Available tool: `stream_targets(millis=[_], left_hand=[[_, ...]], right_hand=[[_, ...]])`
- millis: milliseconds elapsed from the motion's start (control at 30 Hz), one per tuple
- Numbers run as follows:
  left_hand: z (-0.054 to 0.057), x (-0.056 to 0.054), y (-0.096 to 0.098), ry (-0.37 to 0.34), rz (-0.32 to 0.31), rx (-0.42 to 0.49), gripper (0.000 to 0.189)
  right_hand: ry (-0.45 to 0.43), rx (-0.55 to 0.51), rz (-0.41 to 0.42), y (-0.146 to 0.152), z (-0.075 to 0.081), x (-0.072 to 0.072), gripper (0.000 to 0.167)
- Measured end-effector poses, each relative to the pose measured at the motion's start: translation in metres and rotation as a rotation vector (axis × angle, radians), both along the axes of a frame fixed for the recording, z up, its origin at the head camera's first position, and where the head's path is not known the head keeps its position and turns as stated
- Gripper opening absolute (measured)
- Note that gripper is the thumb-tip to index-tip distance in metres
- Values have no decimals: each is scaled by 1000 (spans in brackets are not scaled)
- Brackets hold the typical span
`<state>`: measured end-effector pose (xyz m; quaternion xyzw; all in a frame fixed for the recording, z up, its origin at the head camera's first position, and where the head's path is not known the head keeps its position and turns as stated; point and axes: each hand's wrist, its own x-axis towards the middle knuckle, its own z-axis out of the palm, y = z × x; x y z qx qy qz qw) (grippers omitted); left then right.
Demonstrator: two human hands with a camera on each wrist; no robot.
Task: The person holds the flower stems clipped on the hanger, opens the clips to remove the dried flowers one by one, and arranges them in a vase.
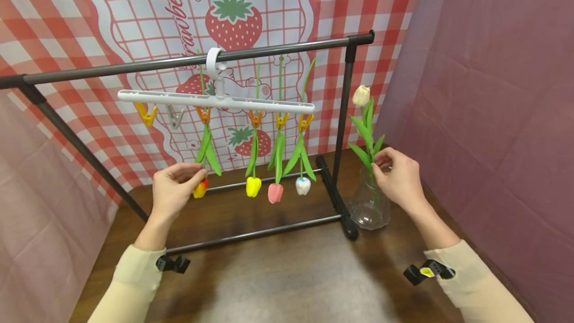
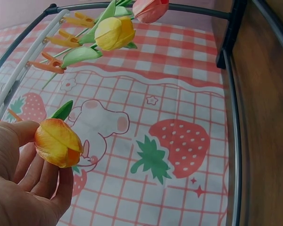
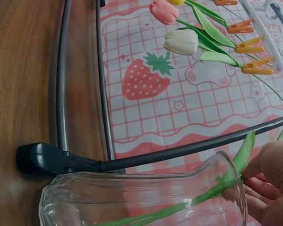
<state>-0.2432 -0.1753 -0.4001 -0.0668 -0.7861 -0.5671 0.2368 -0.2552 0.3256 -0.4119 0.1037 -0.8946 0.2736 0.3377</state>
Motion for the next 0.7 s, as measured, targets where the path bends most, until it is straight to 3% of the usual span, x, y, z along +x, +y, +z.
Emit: stream_targets(millis=[467, 700], left_hand=[[-1, 1, 3, 12, -2, 17, 17], [-2, 1, 5, 3, -2, 18, 17]], right_hand=[[-39, -13, 8, 2, -4, 8, 9], [20, -98, -3, 5, 10, 15, 13]])
